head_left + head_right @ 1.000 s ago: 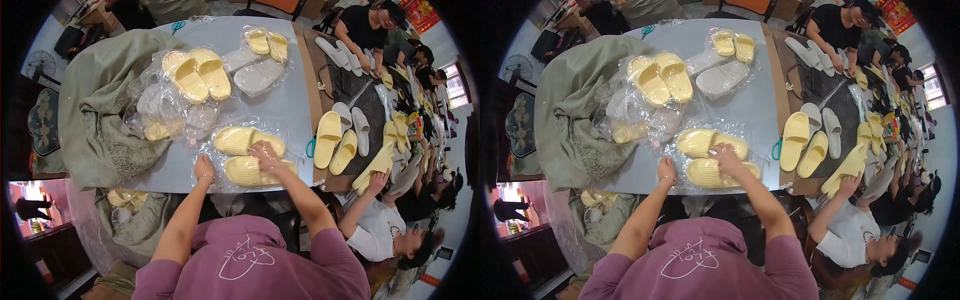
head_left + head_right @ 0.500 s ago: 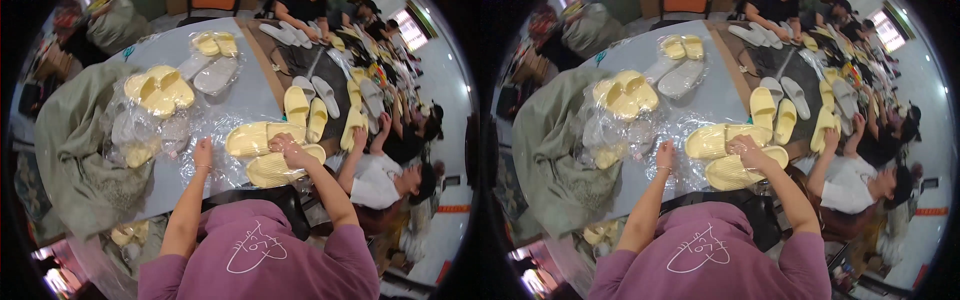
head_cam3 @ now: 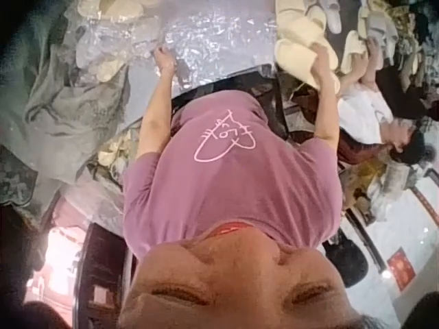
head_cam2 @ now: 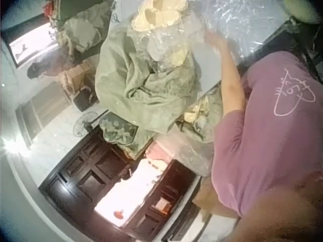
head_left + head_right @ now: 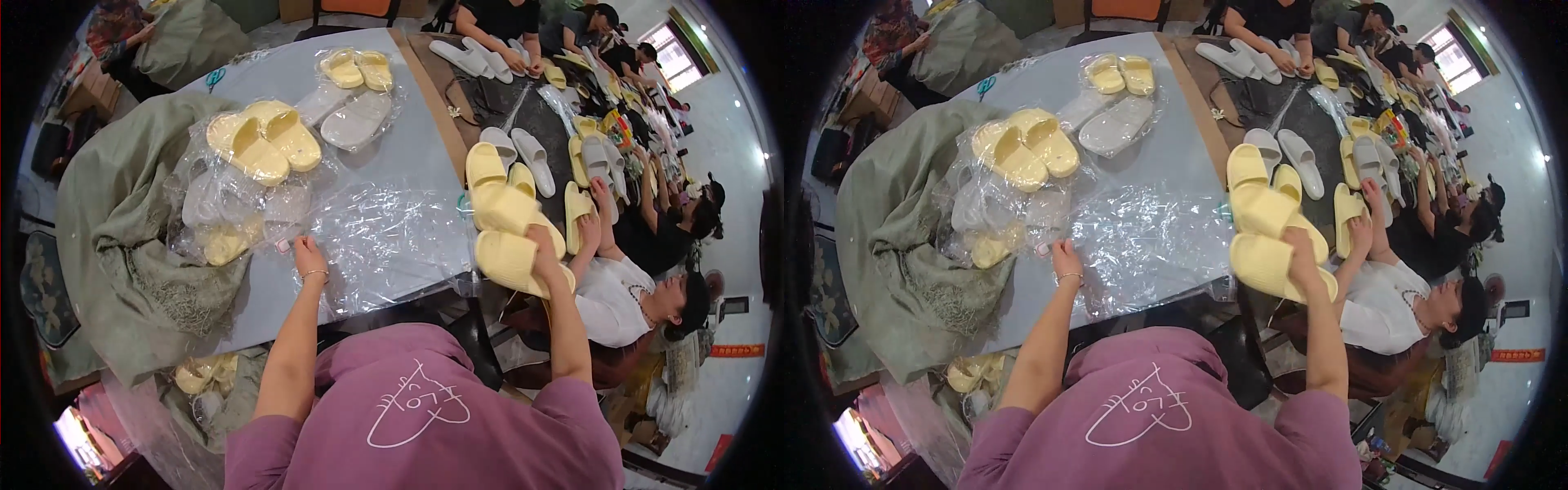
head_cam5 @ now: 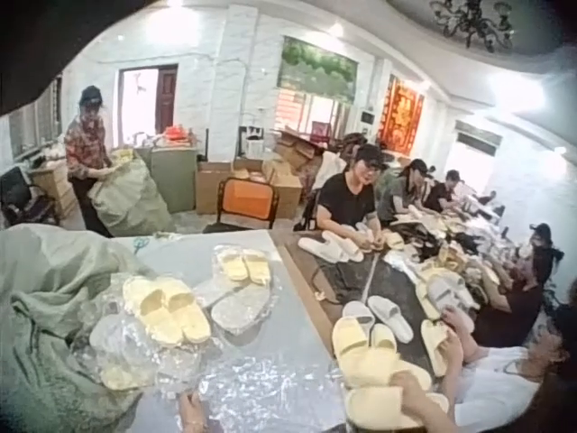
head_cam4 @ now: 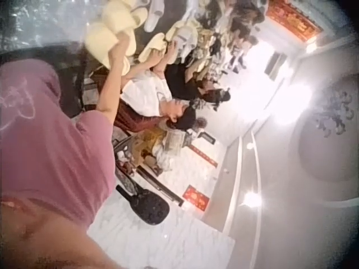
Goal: Packaging finished slippers into plastic bags at a workstation.
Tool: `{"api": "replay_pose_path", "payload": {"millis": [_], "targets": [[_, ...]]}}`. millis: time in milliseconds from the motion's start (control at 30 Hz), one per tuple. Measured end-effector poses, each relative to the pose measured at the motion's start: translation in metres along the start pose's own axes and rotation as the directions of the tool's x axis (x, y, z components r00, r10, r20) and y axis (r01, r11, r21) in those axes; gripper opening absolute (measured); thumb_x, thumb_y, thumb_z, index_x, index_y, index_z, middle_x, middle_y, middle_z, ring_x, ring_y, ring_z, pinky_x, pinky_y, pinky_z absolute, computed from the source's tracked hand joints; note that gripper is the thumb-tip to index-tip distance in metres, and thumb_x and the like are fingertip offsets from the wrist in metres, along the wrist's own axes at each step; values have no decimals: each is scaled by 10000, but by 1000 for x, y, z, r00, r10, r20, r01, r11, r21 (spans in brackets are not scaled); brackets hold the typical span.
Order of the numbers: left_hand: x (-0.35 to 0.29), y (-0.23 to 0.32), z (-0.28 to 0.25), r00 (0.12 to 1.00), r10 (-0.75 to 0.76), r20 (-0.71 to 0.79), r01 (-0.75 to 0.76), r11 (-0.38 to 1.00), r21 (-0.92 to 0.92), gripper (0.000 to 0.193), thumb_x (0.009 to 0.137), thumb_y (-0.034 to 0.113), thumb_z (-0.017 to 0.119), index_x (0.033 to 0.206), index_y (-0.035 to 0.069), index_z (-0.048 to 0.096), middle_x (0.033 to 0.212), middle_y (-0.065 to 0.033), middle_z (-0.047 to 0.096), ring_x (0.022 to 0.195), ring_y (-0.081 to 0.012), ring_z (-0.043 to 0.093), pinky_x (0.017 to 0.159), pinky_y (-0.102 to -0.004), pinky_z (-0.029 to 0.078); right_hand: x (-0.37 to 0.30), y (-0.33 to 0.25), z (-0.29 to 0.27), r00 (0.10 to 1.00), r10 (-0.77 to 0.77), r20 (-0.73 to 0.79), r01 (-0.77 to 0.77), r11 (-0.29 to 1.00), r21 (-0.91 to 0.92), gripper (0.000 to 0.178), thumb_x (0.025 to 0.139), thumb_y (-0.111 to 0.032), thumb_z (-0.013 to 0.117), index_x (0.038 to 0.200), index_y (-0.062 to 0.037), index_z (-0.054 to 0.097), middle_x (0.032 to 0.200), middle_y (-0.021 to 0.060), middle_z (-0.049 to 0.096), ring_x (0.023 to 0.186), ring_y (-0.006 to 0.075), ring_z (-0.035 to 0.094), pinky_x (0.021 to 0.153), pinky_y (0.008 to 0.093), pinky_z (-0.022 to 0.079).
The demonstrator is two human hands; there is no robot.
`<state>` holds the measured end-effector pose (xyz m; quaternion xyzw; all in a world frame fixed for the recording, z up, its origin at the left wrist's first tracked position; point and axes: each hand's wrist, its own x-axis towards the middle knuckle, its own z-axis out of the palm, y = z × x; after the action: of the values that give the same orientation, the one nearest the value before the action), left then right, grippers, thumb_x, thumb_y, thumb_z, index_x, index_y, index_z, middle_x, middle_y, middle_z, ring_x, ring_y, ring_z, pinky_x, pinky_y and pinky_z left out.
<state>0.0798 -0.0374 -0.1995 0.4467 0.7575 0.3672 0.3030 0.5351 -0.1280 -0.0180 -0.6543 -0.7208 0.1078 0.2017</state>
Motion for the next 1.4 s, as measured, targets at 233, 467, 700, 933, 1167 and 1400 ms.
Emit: {"api": "replay_pose_path", "payload": {"millis": [233, 467, 700, 933, 1167, 1400], "targets": [[-8, 0, -5, 972, -230, -47, 230, 973, -8, 251, 884, 191, 511, 1038, -1, 464, 971, -200, 573, 920, -355, 553, 787, -425, 418, 27, -111, 3, 977, 68, -202, -13, 965, 263, 316, 772, -127, 620, 1062, -31, 538, 986, 99, 541, 945, 242, 524, 823, 331, 411], [-106, -2, -39, 884, 381, 270, -448, 856, 257, 580, 832, 116, 533, 1315, -68, 271, 1352, -266, 294, 1253, -416, 268, 1051, -478, 203, -3, -144, 230, 998, -34, -55, 43, 983, 177, 298, 618, -76, 591, 913, -63, 555, 1002, 107, 532, 991, 314, 470, 835, 449, 346], [-93, -35, -34, 750, 154, 643, -588, 601, 541, 781, 821, 498, 486, 1394, 36, 225, 1464, -165, 168, 1348, -404, 69, 1087, -526, 35, 36, -93, 248, 978, -199, -59, 195, 979, -64, 329, 574, -104, 635, 893, -86, 561, 948, 73, 525, 956, 292, 477, 767, 445, 351], [-74, -34, -23, 837, 391, 383, -538, 715, 447, 696, 813, 488, 519, 1358, 96, 334, 1440, -131, 245, 1331, -394, 140, 1067, -537, 79, 83, -56, 191, 943, 53, -327, -29, 997, 77, 213, 633, 2, 553, 845, -16, 555, 908, 139, 529, 887, 350, 478, 748, 419, 398], [10, 5, 16, 967, -255, 19, 236, 918, 320, 432, 817, 407, 579, 1044, 39, 576, 949, -109, 614, 917, -295, 547, 891, -497, 322, 51, -127, 148, 938, 7, -346, 87, 963, 254, 154, 666, -54, 593, 806, -7, 550, 878, 155, 521, 876, 368, 473, 732, 421, 390], [12, 2, 15, 968, 1, -250, -10, 999, -36, 278, 842, 258, 598, 786, -14, 597, 738, -134, 614, 680, -266, 573, 647, -355, 444, 6, -140, 150, 973, 0, -230, 59, 967, 248, 189, 663, -114, 630, 819, -30, 566, 869, 133, 529, 908, 355, 486, 738, 418, 416]]}}
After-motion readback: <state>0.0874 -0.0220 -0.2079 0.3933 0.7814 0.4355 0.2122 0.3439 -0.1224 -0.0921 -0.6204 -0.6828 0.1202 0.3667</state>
